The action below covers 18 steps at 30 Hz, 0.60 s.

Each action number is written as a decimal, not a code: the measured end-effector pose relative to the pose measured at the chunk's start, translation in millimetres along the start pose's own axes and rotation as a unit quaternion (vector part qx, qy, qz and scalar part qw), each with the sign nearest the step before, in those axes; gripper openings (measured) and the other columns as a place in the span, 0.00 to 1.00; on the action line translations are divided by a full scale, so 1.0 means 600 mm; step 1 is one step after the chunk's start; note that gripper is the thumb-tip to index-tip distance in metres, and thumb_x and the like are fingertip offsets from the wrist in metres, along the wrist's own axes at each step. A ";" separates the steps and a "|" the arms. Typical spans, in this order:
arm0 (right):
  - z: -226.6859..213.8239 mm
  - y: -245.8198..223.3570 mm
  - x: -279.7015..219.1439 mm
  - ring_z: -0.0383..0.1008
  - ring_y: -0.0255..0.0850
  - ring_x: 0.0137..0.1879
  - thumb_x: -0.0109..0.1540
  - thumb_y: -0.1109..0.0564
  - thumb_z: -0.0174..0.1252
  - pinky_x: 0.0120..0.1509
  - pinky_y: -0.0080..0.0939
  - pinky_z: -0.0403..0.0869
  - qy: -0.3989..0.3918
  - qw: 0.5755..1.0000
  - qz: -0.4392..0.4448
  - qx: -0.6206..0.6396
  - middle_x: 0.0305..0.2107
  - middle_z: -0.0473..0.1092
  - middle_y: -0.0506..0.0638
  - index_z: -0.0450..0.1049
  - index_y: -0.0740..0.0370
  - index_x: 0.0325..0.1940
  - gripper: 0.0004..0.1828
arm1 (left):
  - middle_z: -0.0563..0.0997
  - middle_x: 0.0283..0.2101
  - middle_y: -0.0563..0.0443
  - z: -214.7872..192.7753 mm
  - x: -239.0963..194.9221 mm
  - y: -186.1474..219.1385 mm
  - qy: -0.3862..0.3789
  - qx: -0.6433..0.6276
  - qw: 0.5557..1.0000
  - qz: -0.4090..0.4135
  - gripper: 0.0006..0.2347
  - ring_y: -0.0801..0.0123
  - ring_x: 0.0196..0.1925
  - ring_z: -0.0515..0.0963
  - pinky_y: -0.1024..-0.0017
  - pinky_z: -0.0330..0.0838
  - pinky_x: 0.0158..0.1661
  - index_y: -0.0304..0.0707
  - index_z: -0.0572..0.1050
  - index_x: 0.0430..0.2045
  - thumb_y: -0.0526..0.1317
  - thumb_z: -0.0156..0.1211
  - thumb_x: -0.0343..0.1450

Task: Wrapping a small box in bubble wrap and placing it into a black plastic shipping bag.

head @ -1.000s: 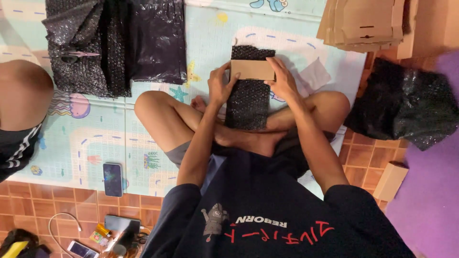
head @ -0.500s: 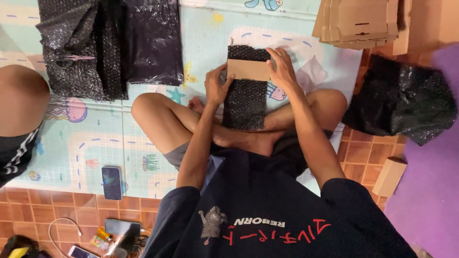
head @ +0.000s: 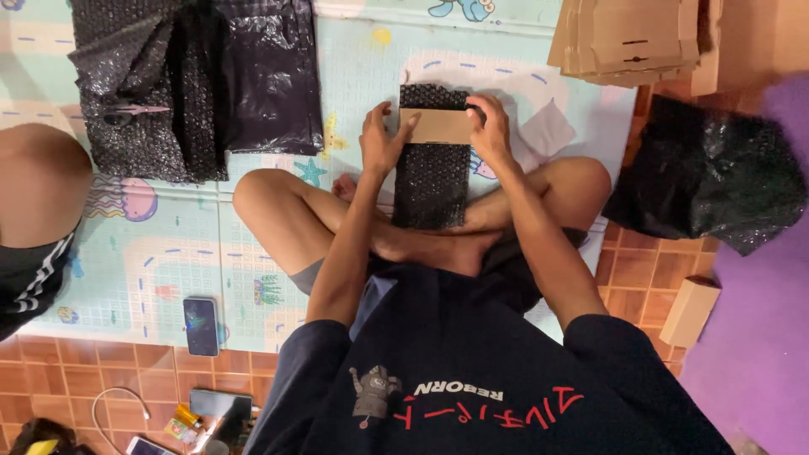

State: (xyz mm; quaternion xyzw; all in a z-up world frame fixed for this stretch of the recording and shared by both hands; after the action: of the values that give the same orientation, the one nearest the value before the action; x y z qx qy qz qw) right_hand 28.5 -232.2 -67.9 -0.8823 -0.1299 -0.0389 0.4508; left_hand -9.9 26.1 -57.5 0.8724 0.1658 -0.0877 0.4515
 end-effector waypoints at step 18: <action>0.029 0.093 -0.002 0.72 0.56 0.53 0.65 0.57 0.62 0.63 0.50 0.70 -0.005 0.996 0.060 0.071 0.42 0.68 0.58 0.80 0.63 0.50 0.11 | 0.77 0.53 0.64 0.028 0.073 -0.023 -0.072 -0.001 0.991 0.116 0.18 0.60 0.60 0.72 0.53 0.60 0.60 0.70 0.75 0.55 0.53 0.70 0.71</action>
State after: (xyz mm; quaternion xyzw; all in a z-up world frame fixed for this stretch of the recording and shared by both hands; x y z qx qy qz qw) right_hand 41.1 -249.7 -121.8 -0.8544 -0.0816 0.0019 0.5132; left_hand 26.0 29.0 -90.8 0.8767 0.0302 -0.0970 0.4701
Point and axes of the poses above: each hand's wrist, its own x-axis towards the middle knuckle, its own z-axis out of the palm, y = z × x, the point moved 1 cm from there along x, towards the middle knuckle
